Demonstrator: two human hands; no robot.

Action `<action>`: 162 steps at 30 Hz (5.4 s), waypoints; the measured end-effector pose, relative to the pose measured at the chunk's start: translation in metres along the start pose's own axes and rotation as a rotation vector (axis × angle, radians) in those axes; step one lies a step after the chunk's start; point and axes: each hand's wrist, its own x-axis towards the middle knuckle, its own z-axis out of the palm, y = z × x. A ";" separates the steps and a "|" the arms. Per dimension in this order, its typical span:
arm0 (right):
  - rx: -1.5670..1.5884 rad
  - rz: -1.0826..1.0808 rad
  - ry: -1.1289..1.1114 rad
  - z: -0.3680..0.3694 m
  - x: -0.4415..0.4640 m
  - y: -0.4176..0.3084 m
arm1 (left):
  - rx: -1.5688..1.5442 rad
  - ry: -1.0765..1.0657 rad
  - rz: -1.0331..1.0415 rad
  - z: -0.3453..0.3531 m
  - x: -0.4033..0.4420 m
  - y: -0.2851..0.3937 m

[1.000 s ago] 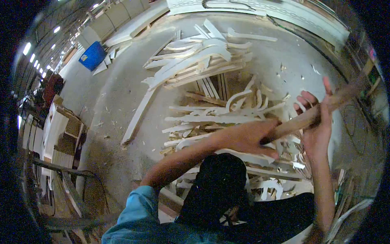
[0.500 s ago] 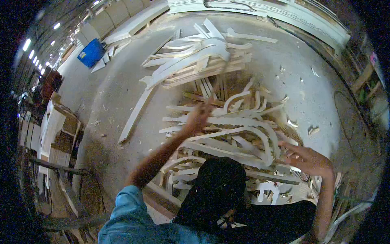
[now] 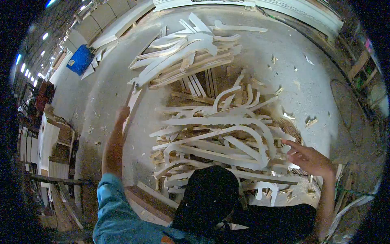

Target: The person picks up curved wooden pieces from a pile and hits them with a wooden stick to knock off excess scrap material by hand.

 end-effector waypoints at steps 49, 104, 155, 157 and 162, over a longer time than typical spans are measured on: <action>-0.079 -0.167 -0.093 0.012 0.019 -0.025 | -1.521 -0.350 -0.324 0.082 -0.108 0.139; 0.194 -0.102 0.020 0.017 0.044 -0.003 | -2.172 -0.685 -0.202 -0.024 -0.226 0.173; 0.287 -0.310 0.562 0.001 0.063 0.011 | -1.631 -0.542 -0.070 -0.050 -0.385 0.053; 0.318 -0.322 0.577 0.001 0.060 0.006 | -1.556 -0.453 -0.125 -0.047 -0.383 0.044; 0.336 -0.328 0.594 -0.002 0.063 0.008 | -1.590 -0.405 -0.027 -0.076 -0.387 0.067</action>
